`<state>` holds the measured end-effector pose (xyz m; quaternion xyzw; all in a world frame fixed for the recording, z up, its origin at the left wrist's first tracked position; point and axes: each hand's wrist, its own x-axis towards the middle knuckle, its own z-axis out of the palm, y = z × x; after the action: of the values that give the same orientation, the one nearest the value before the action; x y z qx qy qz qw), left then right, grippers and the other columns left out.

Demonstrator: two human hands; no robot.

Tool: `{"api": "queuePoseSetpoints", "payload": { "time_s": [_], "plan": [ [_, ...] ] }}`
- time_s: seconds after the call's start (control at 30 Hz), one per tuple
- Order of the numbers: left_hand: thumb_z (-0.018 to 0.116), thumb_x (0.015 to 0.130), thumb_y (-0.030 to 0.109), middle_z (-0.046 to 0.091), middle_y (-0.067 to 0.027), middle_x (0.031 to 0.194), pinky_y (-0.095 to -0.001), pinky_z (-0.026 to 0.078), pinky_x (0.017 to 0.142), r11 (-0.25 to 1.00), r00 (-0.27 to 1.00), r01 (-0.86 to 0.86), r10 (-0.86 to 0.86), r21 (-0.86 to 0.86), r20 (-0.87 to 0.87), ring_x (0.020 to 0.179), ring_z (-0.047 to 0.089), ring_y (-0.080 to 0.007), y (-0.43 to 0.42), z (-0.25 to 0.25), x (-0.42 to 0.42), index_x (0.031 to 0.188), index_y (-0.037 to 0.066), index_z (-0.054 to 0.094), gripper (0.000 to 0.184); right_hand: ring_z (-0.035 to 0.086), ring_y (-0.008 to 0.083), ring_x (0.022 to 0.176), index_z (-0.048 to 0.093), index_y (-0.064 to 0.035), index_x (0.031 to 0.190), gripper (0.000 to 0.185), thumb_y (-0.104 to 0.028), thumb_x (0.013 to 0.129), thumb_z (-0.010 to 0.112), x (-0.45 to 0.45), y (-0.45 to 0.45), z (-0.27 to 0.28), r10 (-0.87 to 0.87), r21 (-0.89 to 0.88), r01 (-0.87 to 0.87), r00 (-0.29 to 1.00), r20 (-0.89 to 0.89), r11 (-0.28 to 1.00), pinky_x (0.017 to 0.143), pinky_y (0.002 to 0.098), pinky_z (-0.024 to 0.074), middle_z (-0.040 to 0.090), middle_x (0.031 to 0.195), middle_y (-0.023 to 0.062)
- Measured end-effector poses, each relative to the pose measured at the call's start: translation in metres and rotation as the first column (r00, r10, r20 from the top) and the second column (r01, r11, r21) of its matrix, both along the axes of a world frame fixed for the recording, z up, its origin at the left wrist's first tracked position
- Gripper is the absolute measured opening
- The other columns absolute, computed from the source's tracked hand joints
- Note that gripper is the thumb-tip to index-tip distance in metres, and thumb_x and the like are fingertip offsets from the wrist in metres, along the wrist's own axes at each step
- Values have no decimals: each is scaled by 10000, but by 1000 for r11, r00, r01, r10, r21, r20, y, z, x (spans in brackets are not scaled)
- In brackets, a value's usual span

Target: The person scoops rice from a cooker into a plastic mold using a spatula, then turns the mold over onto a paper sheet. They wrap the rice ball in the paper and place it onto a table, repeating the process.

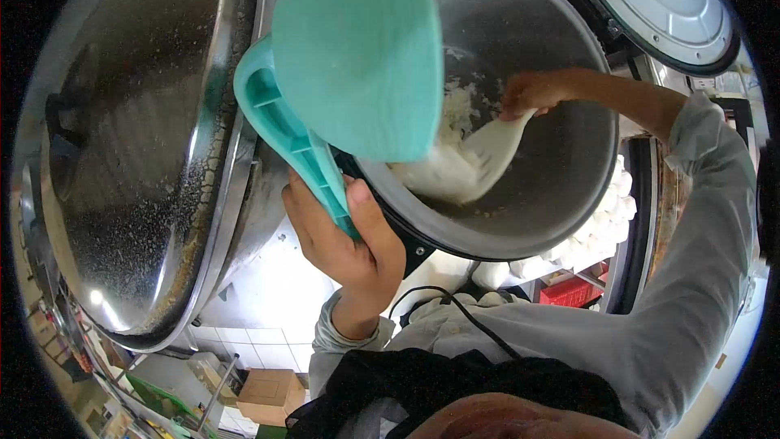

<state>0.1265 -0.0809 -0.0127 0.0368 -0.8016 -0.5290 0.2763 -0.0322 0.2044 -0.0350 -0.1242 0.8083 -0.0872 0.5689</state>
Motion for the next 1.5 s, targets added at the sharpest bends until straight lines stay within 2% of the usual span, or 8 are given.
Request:
{"api": "queuePoseSetpoints", "payload": {
  "time_s": [0.13, 0.2, 0.27, 0.47, 0.87, 1.03, 1.37, 1.5],
  "plan": [
    [412, 940, 142, 476, -76, 796, -199, 346, 465, 997, 996, -25, 19, -73, -84, 504, 421, -80, -1, -5, -4, 1142, -86, 440, 305, 441, 111, 457, 662, -52, 831, 339, -379, 853, 574, 5, -4, 43, -225, 9, 226, 973, -49, 974, 418, 257, 367, 494, 572, 18],
    [457, 904, 156, 459, -175, 786, -351, 356, 581, 999, 998, -52, 51, 0, -44, 677, 458, -278, 2, -1, -3, 1171, -160, 412, 417, 480, 132, 456, 665, -52, 840, 364, -404, 849, 571, 7, 2, 45, -253, 42, 257, 964, -81, 965, 429, 271, 389, 530, 583, 35],
    [456, 905, 158, 456, -170, 782, -349, 358, 582, 998, 996, -55, 55, 3, -73, 675, 459, -269, 2, -4, -3, 1171, -155, 415, 413, 581, 228, 520, 675, -52, 869, 475, -509, 822, 558, 10, 20, 37, 213, 41, -285, 609, -764, 958, 488, 334, 452, 597, 614, 88],
    [456, 913, 160, 447, -142, 786, -288, 358, 507, 996, 998, -36, 40, 77, -54, 585, 455, -180, 4, 0, 0, 1158, -143, 428, 391, 640, 342, 800, 698, -59, 876, 785, -781, 693, 451, -1, -15, 107, 395, 289, -269, 607, -689, 919, 689, 458, 514, 644, 815, 172],
    [432, 947, 148, 475, -44, 753, -184, 338, 491, 994, 998, -18, 23, 105, -53, 525, 410, -58, 3, 0, -3, 1219, -93, 406, 364, 604, 344, 945, 555, 7, 1041, 659, -566, 923, 252, 39, -37, -11, 152, 138, -100, 884, -443, 985, 772, 492, 495, 587, 1014, 226],
    [442, 943, 148, 477, -55, 790, -189, 352, 501, 1000, 993, 7, -6, 6, -121, 532, 411, -71, 0, -7, -6, 1241, -81, 401, 378, 621, 321, 616, 562, 27, 1063, 784, -660, 881, 230, 38, -30, 40, -117, 190, 137, 987, -113, 972, 594, 405, 503, 574, 600, 167],
    [461, 939, 171, 484, -62, 826, -184, 359, 491, 999, 993, -19, 24, 45, -112, 541, 426, -67, 2, -11, -7, 1254, -83, 399, 409, 618, 338, 628, 593, 55, 959, 773, -633, 894, 248, 36, -35, -56, -131, -141, 34, 629, -766, 989, 638, 428, 492, 574, 629, 195],
    [454, 944, 179, 483, -61, 813, -184, 360, 494, 994, 995, 3, 9, 114, -100, 543, 426, -61, 6, -4, -6, 1253, -88, 396, 412, 613, 358, 764, 621, 49, 906, 765, -619, 899, 249, 51, -31, 35, -112, 138, 155, 954, -279, 978, 763, 449, 463, 606, 766, 247]
  ]
}}
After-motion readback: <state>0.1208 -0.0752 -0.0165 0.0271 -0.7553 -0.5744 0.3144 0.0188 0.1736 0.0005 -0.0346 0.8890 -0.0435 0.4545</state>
